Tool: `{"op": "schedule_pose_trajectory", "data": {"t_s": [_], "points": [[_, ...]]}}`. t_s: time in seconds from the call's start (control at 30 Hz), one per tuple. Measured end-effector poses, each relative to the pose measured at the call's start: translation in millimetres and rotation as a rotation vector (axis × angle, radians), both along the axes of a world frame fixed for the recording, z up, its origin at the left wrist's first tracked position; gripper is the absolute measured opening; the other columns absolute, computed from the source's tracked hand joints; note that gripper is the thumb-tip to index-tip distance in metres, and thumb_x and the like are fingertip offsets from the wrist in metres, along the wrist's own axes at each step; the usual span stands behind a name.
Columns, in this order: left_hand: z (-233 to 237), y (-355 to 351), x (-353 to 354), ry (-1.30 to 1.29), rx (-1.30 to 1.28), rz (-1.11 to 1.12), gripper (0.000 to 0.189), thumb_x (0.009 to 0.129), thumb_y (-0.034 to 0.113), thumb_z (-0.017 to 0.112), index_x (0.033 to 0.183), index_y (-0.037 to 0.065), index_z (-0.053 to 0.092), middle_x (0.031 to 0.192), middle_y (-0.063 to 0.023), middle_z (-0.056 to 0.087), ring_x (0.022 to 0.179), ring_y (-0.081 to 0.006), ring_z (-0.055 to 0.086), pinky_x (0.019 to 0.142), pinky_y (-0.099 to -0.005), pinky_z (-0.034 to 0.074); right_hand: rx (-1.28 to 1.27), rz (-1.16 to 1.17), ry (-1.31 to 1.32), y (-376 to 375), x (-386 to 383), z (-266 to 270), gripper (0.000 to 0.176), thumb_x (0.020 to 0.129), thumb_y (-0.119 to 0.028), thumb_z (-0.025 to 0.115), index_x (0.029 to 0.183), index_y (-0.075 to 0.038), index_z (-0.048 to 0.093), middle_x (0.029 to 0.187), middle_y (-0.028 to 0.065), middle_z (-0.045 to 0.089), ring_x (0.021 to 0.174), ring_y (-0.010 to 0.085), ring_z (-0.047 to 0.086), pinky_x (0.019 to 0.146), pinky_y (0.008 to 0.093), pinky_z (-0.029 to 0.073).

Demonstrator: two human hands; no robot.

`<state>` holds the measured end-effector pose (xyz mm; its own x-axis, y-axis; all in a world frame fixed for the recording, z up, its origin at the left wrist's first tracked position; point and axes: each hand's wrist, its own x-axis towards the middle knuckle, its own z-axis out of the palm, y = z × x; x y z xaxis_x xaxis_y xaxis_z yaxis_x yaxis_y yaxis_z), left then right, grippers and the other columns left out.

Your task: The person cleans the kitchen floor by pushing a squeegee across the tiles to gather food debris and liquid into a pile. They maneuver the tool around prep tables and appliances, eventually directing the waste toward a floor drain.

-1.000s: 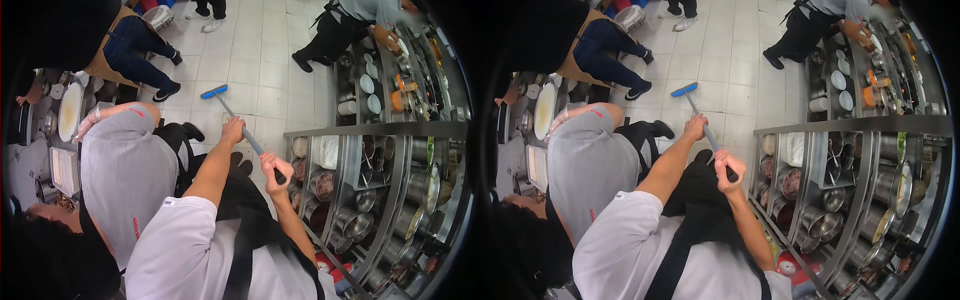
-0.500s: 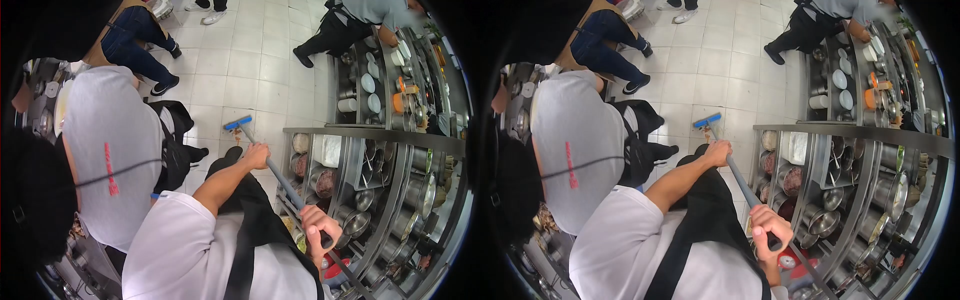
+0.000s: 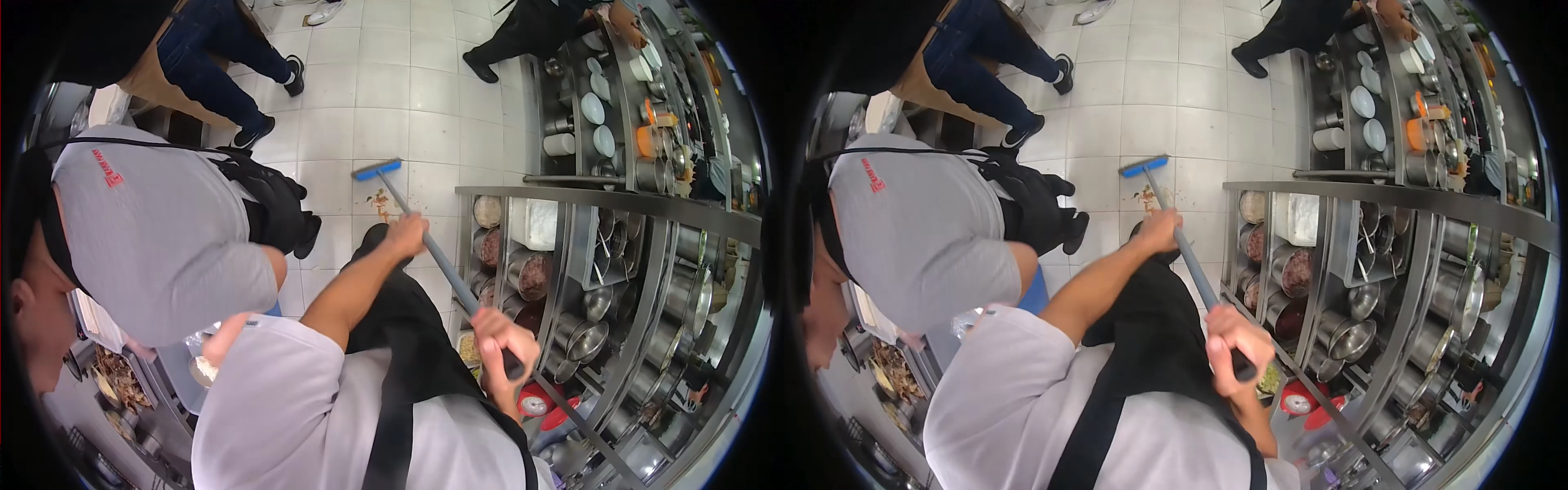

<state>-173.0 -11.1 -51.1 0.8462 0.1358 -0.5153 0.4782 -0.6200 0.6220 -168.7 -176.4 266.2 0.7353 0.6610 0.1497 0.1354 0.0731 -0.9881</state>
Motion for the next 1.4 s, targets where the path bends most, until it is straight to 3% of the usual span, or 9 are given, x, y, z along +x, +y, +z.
{"op": "schedule_pose_trajectory", "data": {"t_s": [0.2,0.27,0.47,0.57,0.67,0.9,1.1,1.27,1.4], "points": [[41,-59,8,-0.034,-0.053,-0.250,0.029,0.071,0.033,0.082,0.093,0.014,0.078,0.107,-0.0141,0.069,0.108,-0.0389,0.066,0.091,-0.0566,0.048,0.036,-0.146,0.039,-24,-6,55,0.034,0.086,-0.018,0.070,0.065,-0.003,0.048,0.060,0.0067,0.051,0.056,0.0219,0.049,0.066,0.0411,0.044],[54,-68,19,-0.147,-0.037,-0.208,0.028,0.067,0.032,0.083,0.088,0.014,0.079,0.099,-0.0136,0.072,0.100,-0.0386,0.069,0.090,-0.0540,0.049,0.148,-0.154,-0.156,-30,5,54,0.036,0.086,-0.024,0.069,0.062,-0.004,0.050,0.057,0.0074,0.053,0.054,0.0223,0.052,0.062,0.0415,0.045],[23,-55,100,-0.179,0.120,-0.238,0.031,0.072,0.029,0.084,0.097,0.012,0.077,0.106,-0.0132,0.073,0.109,-0.0353,0.068,0.090,-0.0535,0.052,0.219,-0.375,-0.158,-31,29,13,0.032,0.089,-0.010,0.061,0.063,-0.002,0.045,0.058,0.0076,0.049,0.055,0.0202,0.045,0.058,0.0396,0.042],[1,-50,99,-0.195,0.162,-0.188,0.039,0.075,0.030,0.082,0.109,0.012,0.074,0.116,-0.0135,0.069,0.114,-0.0359,0.065,0.088,-0.0570,0.053,0.216,-0.390,-0.107,-23,30,-32,0.030,0.088,-0.003,0.062,0.065,-0.002,0.043,0.061,0.0071,0.048,0.056,0.0202,0.044,0.059,0.0386,0.041],[5,-80,59,-0.137,0.065,-0.243,0.046,0.076,0.030,0.081,0.117,0.011,0.070,0.120,-0.0138,0.065,0.117,-0.0376,0.063,0.088,-0.0592,0.053,0.153,-0.384,-0.051,-48,0,-12,0.033,0.087,-0.006,0.066,0.063,-0.004,0.043,0.059,0.0059,0.047,0.054,0.0190,0.043,0.059,0.0372,0.040],[59,-150,2,-0.062,-0.081,-0.364,0.028,0.076,0.030,0.079,0.093,0.009,0.077,0.107,-0.0158,0.070,0.104,-0.0405,0.069,0.086,-0.0588,0.051,0.065,-0.374,0.017,-100,-35,47,0.035,0.086,-0.011,0.069,0.062,-0.003,0.045,0.057,0.0055,0.048,0.051,0.0185,0.043,0.056,0.0365,0.038],[64,-168,32,-0.313,0.068,-0.255,0.019,0.078,0.026,0.075,0.092,0.013,0.078,0.092,-0.0157,0.071,0.090,-0.0378,0.073,0.081,-0.0538,0.054,0.284,-0.340,-0.081,-136,-21,48,0.033,0.087,-0.013,0.066,0.062,-0.003,0.047,0.056,0.0074,0.050,0.050,0.0187,0.043,0.053,0.0358,0.035],[30,-169,48,-0.316,0.062,0.016,0.028,0.079,0.023,0.074,0.105,0.012,0.072,0.113,-0.0164,0.069,0.103,-0.0405,0.070,0.087,-0.0553,0.054,0.319,-0.368,-0.190,-148,-9,-12,0.032,0.085,-0.003,0.061,0.062,0.000,0.040,0.060,0.0073,0.047,0.054,0.0195,0.042,0.056,0.0352,0.037],[-12,-203,7,-0.116,0.047,-0.009,0.034,0.081,0.027,0.076,0.111,0.014,0.070,0.124,-0.0156,0.064,0.109,-0.0427,0.067,0.089,-0.0559,0.055,0.258,-0.139,-0.114,-196,-32,-32,0.030,0.086,0.004,0.059,0.062,0.000,0.041,0.060,0.0062,0.047,0.053,0.0166,0.042,0.054,0.0305,0.035]]}}
